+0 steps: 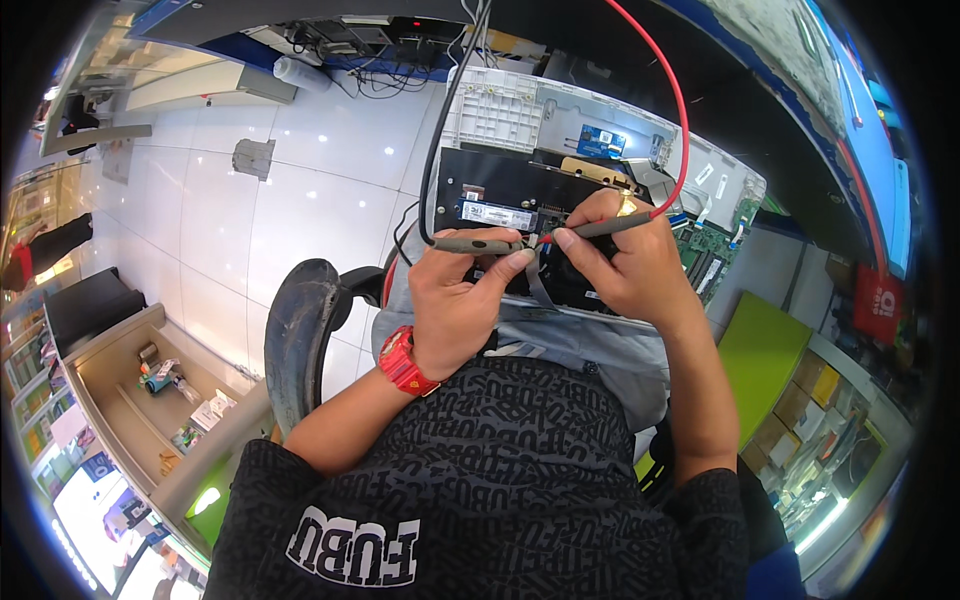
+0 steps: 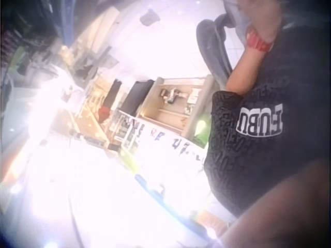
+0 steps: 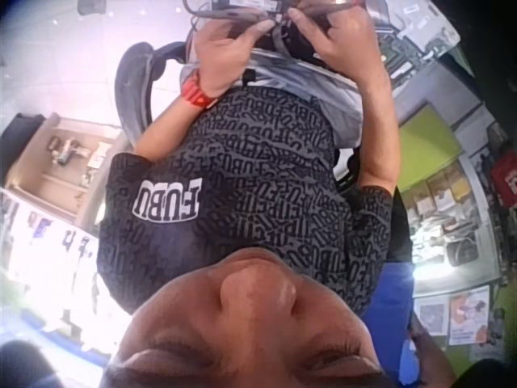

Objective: The person uses a multimeter to test components on an open laptop motherboard, touching the probes to various circuit points while holding a black cable.

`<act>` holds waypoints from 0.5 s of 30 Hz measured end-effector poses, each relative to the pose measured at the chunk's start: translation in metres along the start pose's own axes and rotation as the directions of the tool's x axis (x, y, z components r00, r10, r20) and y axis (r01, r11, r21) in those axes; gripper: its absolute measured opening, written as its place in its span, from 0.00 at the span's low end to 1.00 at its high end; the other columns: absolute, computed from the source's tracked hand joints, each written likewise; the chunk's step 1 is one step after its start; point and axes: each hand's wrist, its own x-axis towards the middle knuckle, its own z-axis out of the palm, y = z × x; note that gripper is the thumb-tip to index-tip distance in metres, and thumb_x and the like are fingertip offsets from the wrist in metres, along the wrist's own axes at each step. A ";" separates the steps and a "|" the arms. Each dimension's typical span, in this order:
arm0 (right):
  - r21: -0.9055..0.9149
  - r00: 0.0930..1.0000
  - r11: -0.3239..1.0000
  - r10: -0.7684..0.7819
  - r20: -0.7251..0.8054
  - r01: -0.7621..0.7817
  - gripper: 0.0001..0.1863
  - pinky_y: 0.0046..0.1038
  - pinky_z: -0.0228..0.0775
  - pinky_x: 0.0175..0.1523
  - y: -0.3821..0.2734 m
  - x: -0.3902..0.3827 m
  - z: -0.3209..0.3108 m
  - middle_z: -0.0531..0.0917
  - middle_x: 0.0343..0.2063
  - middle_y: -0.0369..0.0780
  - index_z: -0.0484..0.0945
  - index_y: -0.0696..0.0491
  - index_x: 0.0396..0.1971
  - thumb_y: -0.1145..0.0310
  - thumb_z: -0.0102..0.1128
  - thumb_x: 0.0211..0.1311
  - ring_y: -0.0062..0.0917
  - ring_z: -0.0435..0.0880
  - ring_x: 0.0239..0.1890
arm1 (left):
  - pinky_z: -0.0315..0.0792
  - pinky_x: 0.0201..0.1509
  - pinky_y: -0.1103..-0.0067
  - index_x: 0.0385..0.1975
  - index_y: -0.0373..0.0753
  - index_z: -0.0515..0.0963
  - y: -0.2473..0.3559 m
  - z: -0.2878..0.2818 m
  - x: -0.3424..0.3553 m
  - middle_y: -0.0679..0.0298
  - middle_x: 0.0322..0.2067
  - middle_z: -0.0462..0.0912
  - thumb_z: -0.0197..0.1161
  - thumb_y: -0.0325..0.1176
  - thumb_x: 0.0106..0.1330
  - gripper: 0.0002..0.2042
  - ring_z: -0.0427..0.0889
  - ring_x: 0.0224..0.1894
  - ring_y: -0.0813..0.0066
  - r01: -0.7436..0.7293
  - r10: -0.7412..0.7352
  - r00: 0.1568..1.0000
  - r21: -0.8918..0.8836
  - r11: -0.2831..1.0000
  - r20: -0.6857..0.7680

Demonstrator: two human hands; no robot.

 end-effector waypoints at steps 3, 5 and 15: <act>-0.076 0.984 0.984 -0.168 -0.056 0.163 0.08 0.36 0.75 0.39 0.008 0.001 0.002 0.85 0.29 0.42 0.82 0.56 0.30 0.72 0.75 0.57 0.37 0.85 0.32 | 0.79 0.40 0.80 0.42 0.33 0.87 -0.001 0.000 -0.001 0.60 0.38 0.89 0.75 0.23 0.63 0.09 0.87 0.37 0.76 0.064 -0.063 0.998 -0.078 0.995 0.020; -0.036 0.986 0.989 -0.146 -0.076 0.143 0.08 0.36 0.75 0.40 0.011 -0.002 0.004 0.85 0.28 0.42 0.82 0.55 0.29 0.72 0.75 0.56 0.37 0.84 0.33 | 0.80 0.41 0.80 0.43 0.32 0.87 -0.003 0.000 -0.003 0.60 0.39 0.89 0.75 0.23 0.64 0.09 0.88 0.37 0.76 0.084 -0.080 0.996 -0.110 0.990 0.037; 0.004 0.983 0.989 -0.145 -0.109 0.146 0.08 0.37 0.75 0.39 0.012 -0.002 0.006 0.85 0.28 0.41 0.81 0.56 0.28 0.74 0.75 0.55 0.37 0.84 0.32 | 0.82 0.54 0.78 0.46 0.30 0.83 -0.001 0.000 0.001 0.56 0.45 0.87 0.70 0.18 0.67 0.09 0.88 0.47 0.72 0.106 -0.091 0.988 -0.119 0.987 0.129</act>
